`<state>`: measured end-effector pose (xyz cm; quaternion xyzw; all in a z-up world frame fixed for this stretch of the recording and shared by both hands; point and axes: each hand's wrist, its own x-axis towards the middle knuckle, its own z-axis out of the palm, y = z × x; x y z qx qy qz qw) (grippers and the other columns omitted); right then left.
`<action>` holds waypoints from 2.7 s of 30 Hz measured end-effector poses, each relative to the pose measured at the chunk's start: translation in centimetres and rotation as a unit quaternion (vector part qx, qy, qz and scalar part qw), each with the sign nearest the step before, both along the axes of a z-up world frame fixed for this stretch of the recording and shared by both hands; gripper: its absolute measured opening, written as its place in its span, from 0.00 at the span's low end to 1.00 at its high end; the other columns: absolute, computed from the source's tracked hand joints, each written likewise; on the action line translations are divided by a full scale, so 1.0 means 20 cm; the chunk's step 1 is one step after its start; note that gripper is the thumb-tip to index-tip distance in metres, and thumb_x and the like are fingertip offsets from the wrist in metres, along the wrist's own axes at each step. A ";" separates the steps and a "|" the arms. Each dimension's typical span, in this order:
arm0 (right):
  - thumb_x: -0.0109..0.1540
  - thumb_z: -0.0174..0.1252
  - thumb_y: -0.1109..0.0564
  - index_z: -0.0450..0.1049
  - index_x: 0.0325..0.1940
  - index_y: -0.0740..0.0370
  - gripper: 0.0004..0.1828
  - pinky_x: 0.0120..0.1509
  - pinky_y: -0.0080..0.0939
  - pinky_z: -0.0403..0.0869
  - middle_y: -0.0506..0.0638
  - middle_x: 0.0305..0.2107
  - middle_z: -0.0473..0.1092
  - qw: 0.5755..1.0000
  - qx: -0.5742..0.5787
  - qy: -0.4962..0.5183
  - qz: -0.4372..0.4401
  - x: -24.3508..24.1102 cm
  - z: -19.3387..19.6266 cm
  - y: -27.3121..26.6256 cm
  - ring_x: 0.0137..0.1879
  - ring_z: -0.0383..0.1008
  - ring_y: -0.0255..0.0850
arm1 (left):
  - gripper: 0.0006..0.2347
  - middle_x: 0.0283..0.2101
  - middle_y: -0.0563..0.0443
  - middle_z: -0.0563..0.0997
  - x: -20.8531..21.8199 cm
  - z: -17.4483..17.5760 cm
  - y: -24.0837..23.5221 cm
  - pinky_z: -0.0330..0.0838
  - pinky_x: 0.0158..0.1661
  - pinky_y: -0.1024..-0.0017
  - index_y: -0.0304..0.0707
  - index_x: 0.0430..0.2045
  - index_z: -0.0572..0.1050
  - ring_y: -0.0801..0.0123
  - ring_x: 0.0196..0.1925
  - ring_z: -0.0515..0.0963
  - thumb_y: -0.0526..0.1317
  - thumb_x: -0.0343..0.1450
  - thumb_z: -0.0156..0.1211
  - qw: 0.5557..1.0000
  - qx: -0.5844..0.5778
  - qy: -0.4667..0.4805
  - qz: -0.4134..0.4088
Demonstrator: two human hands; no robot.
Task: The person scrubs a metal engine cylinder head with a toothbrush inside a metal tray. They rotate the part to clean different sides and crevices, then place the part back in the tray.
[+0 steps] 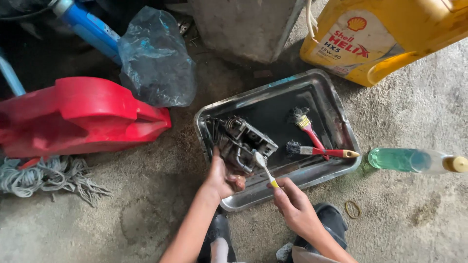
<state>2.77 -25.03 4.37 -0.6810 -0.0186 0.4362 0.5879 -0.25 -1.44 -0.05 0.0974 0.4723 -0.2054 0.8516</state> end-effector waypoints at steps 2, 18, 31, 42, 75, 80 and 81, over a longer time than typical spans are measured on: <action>0.69 0.51 0.53 0.73 0.50 0.63 0.13 0.28 0.33 0.61 0.42 0.21 0.62 0.999 -0.031 -0.035 0.028 0.02 -0.02 -0.04 0.27 0.59 0.29 | 0.46 0.27 0.39 0.77 -0.02 -0.07 -0.02 0.58 0.16 0.77 0.32 0.36 0.76 0.80 0.11 0.54 0.82 0.63 0.25 1.000 0.010 0.023 0.005; 0.57 0.57 0.61 0.77 0.47 0.61 0.14 0.37 0.42 0.75 0.51 0.31 0.74 0.935 -0.144 -0.263 0.188 0.42 0.15 -0.31 0.33 0.74 0.38 | 0.46 0.32 0.31 0.87 -0.07 -0.08 0.01 0.66 0.14 0.80 0.33 0.50 0.74 0.81 0.09 0.57 0.78 0.66 0.22 0.994 0.056 -0.083 -0.046; 0.64 0.55 0.59 0.73 0.62 0.52 0.20 0.34 0.41 0.67 0.52 0.32 0.76 0.957 -0.235 -0.165 0.050 0.51 0.07 -0.19 0.32 0.66 0.37 | 0.23 0.33 0.38 0.84 -0.27 0.06 0.08 0.78 0.25 0.69 0.23 0.43 0.71 0.68 0.20 0.76 0.53 0.75 0.52 0.908 0.394 -0.057 -0.130; 0.66 0.60 0.55 0.75 0.57 0.48 0.14 0.31 0.43 0.63 0.54 0.21 0.65 0.915 -0.368 -0.142 0.087 0.50 0.44 -0.12 0.27 0.62 0.40 | 0.48 0.72 0.21 0.53 -0.11 0.38 -0.08 0.56 0.68 0.50 0.30 0.71 0.46 0.33 0.74 0.55 0.51 0.63 0.74 0.537 0.775 -0.208 -0.259; 0.61 0.60 0.61 0.80 0.49 0.60 0.13 0.30 0.37 0.66 0.50 0.20 0.68 0.951 -0.169 -0.189 0.177 0.39 0.30 0.08 0.26 0.63 0.31 | 0.52 0.67 0.25 0.62 -0.06 0.32 -0.14 0.62 0.62 0.51 0.25 0.68 0.50 0.35 0.66 0.65 0.56 0.56 0.76 0.565 0.765 -0.061 -0.304; 0.60 0.57 0.60 0.79 0.50 0.59 0.15 0.29 0.37 0.66 0.47 0.20 0.70 0.955 -0.176 -0.170 0.166 0.39 0.33 0.07 0.25 0.64 0.30 | 0.52 0.67 0.24 0.61 -0.08 0.30 -0.14 0.61 0.62 0.50 0.24 0.67 0.50 0.35 0.67 0.64 0.58 0.56 0.77 0.564 0.769 -0.081 -0.291; 0.59 0.56 0.61 0.79 0.49 0.60 0.15 0.28 0.37 0.66 0.48 0.19 0.70 0.953 -0.164 -0.179 0.184 0.39 0.35 0.09 0.25 0.64 0.30 | 0.52 0.67 0.24 0.61 -0.09 0.29 -0.13 0.61 0.62 0.50 0.23 0.68 0.50 0.35 0.67 0.64 0.58 0.57 0.76 0.564 0.769 -0.093 -0.284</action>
